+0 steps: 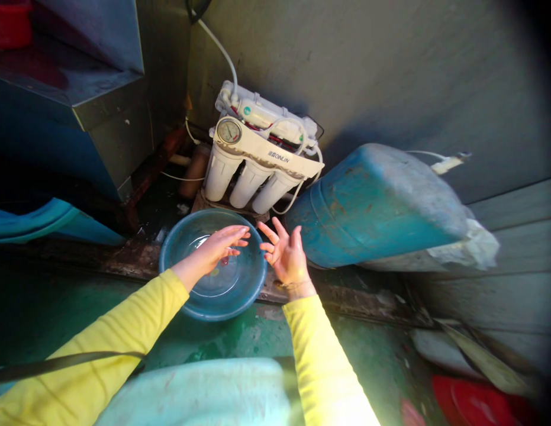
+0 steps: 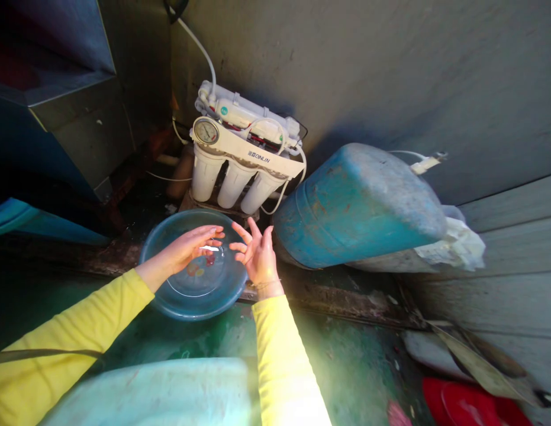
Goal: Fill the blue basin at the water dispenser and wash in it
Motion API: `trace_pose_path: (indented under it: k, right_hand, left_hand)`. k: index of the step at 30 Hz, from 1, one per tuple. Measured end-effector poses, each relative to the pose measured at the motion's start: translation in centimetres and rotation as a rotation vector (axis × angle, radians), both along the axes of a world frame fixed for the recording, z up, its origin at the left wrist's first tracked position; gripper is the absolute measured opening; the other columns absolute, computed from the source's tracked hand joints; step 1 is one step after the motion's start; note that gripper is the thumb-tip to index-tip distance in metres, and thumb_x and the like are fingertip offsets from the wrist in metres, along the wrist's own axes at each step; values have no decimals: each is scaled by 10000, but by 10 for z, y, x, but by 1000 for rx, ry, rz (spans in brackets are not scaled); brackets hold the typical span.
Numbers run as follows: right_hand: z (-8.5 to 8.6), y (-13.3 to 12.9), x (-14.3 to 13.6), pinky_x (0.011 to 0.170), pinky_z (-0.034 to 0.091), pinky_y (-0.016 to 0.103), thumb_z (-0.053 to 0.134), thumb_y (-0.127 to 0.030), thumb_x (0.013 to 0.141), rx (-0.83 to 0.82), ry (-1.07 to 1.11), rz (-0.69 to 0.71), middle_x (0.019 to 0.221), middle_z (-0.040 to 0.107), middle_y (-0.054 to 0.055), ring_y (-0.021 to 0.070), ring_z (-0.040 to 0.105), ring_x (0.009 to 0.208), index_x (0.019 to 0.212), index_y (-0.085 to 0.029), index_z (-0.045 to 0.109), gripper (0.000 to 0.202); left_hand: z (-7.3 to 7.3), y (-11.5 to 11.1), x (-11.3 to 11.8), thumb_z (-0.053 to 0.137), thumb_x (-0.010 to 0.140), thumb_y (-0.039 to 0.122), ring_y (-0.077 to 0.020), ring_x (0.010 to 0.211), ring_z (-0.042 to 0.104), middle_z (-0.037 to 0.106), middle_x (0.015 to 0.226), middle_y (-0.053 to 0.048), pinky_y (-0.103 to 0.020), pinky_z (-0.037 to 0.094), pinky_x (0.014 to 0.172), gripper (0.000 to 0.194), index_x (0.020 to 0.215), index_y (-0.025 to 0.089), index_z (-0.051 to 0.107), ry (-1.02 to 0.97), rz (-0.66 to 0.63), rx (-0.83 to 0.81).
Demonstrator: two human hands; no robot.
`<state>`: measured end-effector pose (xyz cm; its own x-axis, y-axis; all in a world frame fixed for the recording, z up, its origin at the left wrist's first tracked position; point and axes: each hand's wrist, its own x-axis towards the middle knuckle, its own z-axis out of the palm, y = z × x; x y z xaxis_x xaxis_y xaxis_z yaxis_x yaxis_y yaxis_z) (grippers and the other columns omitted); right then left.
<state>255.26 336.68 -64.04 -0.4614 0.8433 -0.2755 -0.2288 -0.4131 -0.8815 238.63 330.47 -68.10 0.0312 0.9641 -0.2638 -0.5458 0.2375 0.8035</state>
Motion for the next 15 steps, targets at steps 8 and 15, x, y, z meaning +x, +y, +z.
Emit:
trace_pose_path:
  k: [8, 15]
  right_hand:
    - [5, -27, -22, 315, 317, 165, 157, -607, 867, -168, 317, 48, 1393, 433, 87, 48, 298, 434, 1189, -265, 531, 600]
    - [8, -40, -40, 307, 245, 187, 141, -652, 843, -165, 232, 91, 1185, 620, 54, 54, 249, 372, 1262, -326, 449, 614]
  left_hand:
    - [11, -1, 17, 706, 668, 239, -119, 799, 571, 593, 1056, -66, -198, 404, 578, 497, 1118, 182, 501, 76, 101, 191]
    - [8, -2, 18, 681, 696, 282, -43, 488, 479, 563, 674, 44, -188, 336, 467, 282, 900, 154, 533, 18, 109, 173]
